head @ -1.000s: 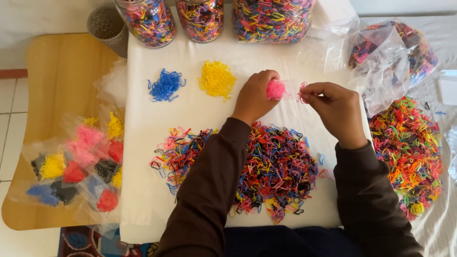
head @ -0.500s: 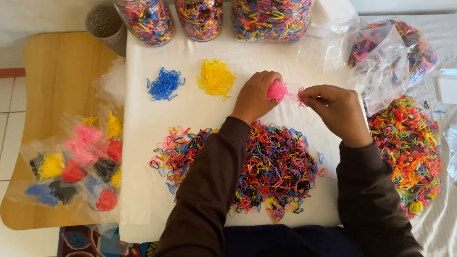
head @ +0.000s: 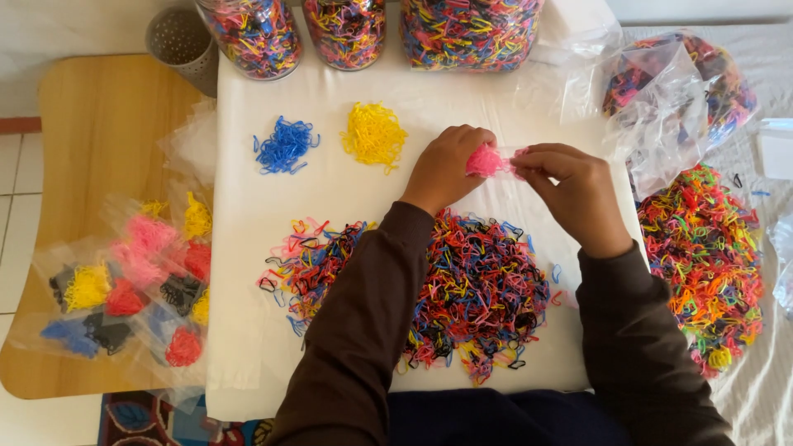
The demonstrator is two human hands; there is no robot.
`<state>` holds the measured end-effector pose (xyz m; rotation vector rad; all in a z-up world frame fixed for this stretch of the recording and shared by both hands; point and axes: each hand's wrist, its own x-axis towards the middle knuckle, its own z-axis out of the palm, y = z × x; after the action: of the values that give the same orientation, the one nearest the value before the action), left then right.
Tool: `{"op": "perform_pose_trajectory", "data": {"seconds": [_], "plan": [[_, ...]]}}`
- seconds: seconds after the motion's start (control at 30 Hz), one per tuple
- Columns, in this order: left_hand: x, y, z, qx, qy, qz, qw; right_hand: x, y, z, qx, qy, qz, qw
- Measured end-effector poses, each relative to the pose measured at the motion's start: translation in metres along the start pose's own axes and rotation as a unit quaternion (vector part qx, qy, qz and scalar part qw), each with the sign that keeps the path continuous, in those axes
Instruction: Sorting mixed colorful rubber bands into color-specific piles and small plastic bags
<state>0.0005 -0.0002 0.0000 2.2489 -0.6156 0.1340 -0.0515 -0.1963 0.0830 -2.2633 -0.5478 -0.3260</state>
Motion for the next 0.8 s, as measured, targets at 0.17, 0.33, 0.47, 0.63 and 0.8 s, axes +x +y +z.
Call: {"op": "perform_pose_trajectory", "data": {"seconds": [0.17,0.33,0.47,0.63,0.8], "plan": [[0.0,-0.004,0.004,-0.008,0.003,-0.006,1.0,0.0,-0.005,0.002,0.004,0.009,-0.047,0.999],[0.0,-0.005,0.005,-0.033,-0.003,-0.019,0.999,0.0,-0.009,0.002,0.0,0.008,-0.07,0.997],[0.001,-0.005,0.007,-0.034,-0.003,-0.036,0.999,-0.003,0.002,0.006,-0.008,0.05,-0.08,0.996],[0.0,-0.004,0.003,-0.077,0.011,-0.052,0.996,0.0,-0.008,0.003,-0.001,0.091,-0.103,0.99],[-0.005,-0.002,0.005,-0.229,0.149,-0.132,0.953,0.0,0.013,0.009,0.04,0.133,-0.067,0.988]]}}
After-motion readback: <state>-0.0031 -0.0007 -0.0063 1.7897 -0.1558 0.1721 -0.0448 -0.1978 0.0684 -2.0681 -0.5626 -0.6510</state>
